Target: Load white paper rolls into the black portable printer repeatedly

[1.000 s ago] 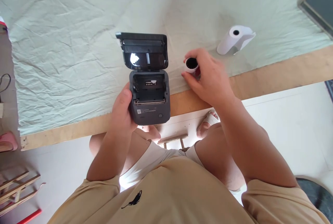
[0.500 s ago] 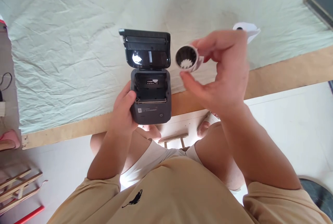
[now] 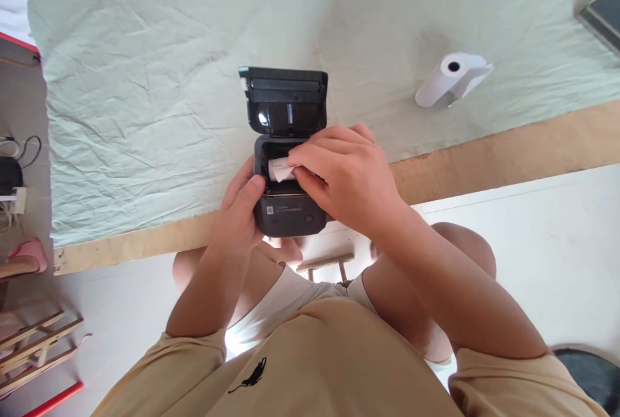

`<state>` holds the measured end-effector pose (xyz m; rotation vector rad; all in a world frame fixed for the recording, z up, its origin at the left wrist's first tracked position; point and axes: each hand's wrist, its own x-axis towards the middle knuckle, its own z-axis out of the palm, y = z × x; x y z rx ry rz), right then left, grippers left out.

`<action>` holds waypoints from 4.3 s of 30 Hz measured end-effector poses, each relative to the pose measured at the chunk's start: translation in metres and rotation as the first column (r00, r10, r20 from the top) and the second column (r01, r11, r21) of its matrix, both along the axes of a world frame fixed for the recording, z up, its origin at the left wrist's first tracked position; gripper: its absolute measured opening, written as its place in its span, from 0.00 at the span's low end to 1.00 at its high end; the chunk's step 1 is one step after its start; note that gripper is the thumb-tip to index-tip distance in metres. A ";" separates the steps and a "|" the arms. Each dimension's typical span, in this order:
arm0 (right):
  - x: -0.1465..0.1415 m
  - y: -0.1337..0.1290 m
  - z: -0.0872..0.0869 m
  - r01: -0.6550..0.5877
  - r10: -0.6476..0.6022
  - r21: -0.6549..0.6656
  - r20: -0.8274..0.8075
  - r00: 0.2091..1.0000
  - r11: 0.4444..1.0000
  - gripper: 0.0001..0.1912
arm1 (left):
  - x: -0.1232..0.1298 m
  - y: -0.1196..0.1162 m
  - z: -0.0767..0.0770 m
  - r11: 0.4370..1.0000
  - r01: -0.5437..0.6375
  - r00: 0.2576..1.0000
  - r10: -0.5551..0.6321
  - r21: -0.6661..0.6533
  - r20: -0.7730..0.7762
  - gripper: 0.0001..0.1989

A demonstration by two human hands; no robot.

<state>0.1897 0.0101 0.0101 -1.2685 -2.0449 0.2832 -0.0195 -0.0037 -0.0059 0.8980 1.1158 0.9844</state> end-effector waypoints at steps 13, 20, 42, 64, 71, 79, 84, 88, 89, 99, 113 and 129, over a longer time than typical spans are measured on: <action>-0.007 -0.021 -0.003 -0.166 0.196 0.145 -0.224 0.955 0.975 0.06 | -0.012 0.001 -0.013 0.985 0.159 0.986 -0.162 0.073 0.042 0.35; 0.008 -0.003 -0.022 0.176 -0.154 0.023 -0.387 0.909 0.984 0.18 | -0.012 -0.001 -0.013 0.985 0.133 0.991 -0.129 0.107 -0.044 0.59; 0.019 -0.003 -0.036 -0.201 0.023 -0.408 -0.400 0.916 0.890 0.34 | -0.011 0.001 -0.017 0.984 0.155 0.981 -0.164 0.087 0.106 0.33; 0.005 -0.011 -0.021 0.012 0.052 0.132 -0.466 0.883 0.991 0.11 | 0.006 0.009 -0.007 0.989 -0.109 0.983 0.123 -0.104 0.134 0.33; -0.002 -0.005 -0.004 0.180 -0.101 0.148 -0.427 0.899 0.972 0.06 | 0.001 0.002 -0.011 1.000 -0.012 0.993 0.011 0.010 0.118 0.29; -0.007 -0.002 0.034 0.122 -0.015 -0.362 0.285 0.959 0.924 0.14 | -0.002 0.001 -0.009 1.000 0.029 0.997 -0.030 0.010 0.070 0.30; 0.017 -0.003 0.037 -0.102 0.032 -0.427 -0.167 0.985 0.899 0.20 | -0.001 0.000 -0.006 0.999 -0.005 0.997 0.008 -0.033 0.072 0.32; 0.043 0.016 0.005 -0.010 -0.289 -0.419 -0.643 0.709 0.908 0.16 | 0.002 0.000 -0.004 0.993 -0.077 0.992 0.085 -0.090 0.094 0.30; 0.048 0.023 -0.005 0.025 -0.362 -0.451 -0.680 0.638 0.892 0.17 | 0.002 0.000 -0.003 0.992 -0.076 0.992 0.085 -0.098 0.090 0.30; 0.064 0.034 -0.035 0.184 -0.240 -0.220 -0.263 0.934 0.958 0.12 | 0.002 0.001 -0.005 0.994 -0.074 0.993 0.081 -0.075 0.091 0.28; 0.094 0.026 -0.018 0.396 -0.382 0.245 -0.105 0.918 0.885 0.20 | 0.003 0.002 -0.004 0.994 -0.074 0.990 0.082 -0.080 0.111 0.27; 0.119 0.046 -0.041 0.604 -0.600 -0.201 0.089 0.795 0.771 0.29 | 0.002 0.002 0.001 0.989 -0.036 0.998 0.044 -0.140 0.054 0.31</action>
